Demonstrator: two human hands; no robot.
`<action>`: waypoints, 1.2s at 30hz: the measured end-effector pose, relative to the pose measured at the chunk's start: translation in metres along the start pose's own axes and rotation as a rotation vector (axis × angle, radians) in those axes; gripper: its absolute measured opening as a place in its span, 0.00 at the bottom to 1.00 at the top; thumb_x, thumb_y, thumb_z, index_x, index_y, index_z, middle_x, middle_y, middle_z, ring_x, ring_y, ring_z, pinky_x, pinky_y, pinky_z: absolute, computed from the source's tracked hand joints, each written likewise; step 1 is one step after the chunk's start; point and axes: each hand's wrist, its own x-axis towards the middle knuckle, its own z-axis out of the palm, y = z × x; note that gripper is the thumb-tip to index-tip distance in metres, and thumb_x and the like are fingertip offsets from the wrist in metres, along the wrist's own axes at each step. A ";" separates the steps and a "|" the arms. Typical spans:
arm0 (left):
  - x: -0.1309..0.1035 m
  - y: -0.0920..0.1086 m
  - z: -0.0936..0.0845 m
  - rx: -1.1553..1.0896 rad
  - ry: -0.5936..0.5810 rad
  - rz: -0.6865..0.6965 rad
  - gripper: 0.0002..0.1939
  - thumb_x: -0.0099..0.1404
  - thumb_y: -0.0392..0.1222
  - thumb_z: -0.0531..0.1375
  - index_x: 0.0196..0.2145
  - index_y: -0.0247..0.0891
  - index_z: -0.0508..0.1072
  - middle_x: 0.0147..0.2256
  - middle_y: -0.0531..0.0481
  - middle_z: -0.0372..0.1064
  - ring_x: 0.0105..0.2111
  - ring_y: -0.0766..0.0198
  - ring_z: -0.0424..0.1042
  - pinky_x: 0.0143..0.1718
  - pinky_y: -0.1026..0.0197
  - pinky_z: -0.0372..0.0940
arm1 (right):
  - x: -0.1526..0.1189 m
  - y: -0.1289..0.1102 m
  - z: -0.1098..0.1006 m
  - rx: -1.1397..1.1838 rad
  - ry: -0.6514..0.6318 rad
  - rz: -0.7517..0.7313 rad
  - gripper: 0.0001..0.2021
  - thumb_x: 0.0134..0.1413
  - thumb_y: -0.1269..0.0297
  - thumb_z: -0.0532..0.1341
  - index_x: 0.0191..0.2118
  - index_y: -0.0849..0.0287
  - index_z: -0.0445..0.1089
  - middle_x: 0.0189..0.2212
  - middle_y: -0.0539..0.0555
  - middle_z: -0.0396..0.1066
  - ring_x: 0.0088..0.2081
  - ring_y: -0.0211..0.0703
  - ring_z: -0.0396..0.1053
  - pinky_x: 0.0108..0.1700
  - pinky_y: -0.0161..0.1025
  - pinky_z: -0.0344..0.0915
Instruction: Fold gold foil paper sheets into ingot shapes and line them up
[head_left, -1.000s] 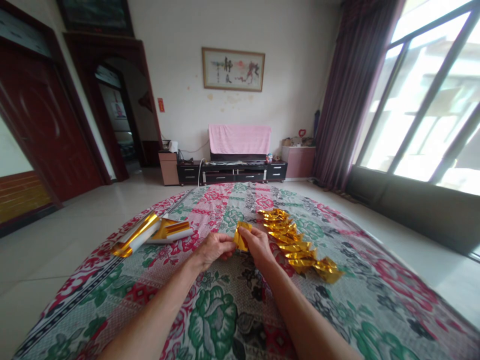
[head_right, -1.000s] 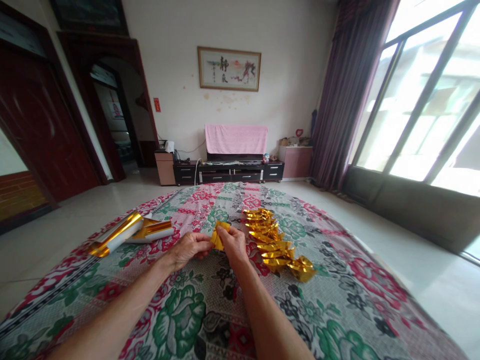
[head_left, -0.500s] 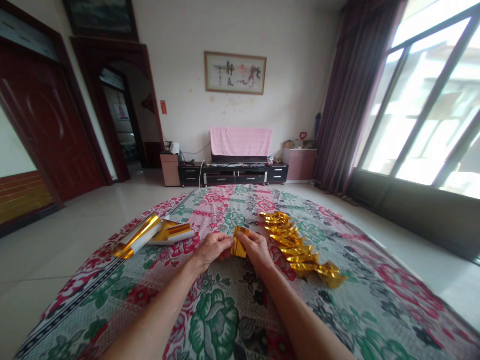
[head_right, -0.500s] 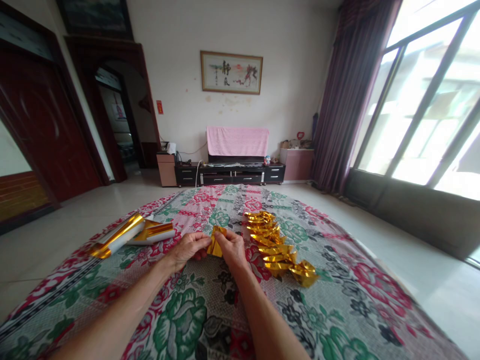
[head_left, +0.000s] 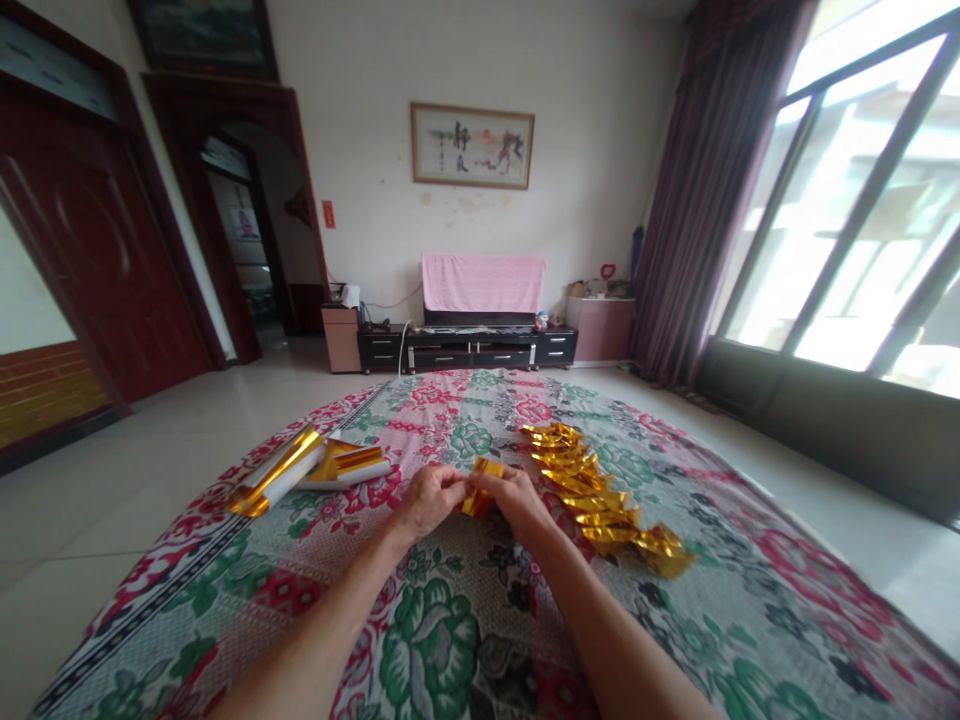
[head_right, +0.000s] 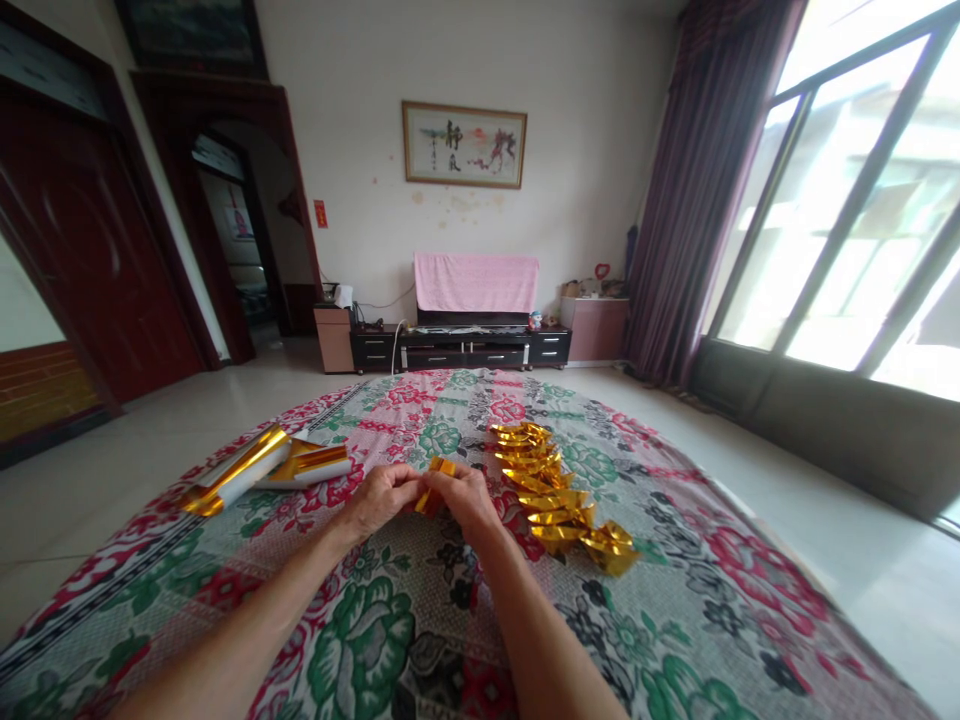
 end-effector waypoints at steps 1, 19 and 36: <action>0.000 0.001 0.000 0.003 -0.010 0.011 0.14 0.52 0.50 0.57 0.23 0.35 0.71 0.18 0.54 0.63 0.20 0.69 0.59 0.23 0.66 0.53 | 0.000 0.000 0.001 0.002 0.026 0.005 0.11 0.34 0.58 0.64 0.20 0.61 0.67 0.15 0.48 0.66 0.18 0.34 0.61 0.22 0.32 0.57; -0.001 -0.003 0.006 -0.028 0.009 -0.062 0.10 0.50 0.44 0.56 0.20 0.35 0.69 0.15 0.56 0.59 0.19 0.69 0.56 0.21 0.65 0.51 | 0.003 0.002 0.001 0.015 0.156 -0.002 0.06 0.33 0.63 0.59 0.20 0.60 0.65 0.13 0.44 0.60 0.17 0.31 0.55 0.20 0.30 0.51; -0.001 -0.005 0.007 -0.116 0.011 -0.086 0.08 0.50 0.42 0.55 0.18 0.36 0.68 0.14 0.56 0.59 0.17 0.70 0.57 0.20 0.66 0.50 | 0.001 0.001 -0.004 -0.056 0.101 -0.071 0.11 0.41 0.56 0.59 0.25 0.60 0.68 0.17 0.47 0.64 0.20 0.35 0.60 0.23 0.32 0.56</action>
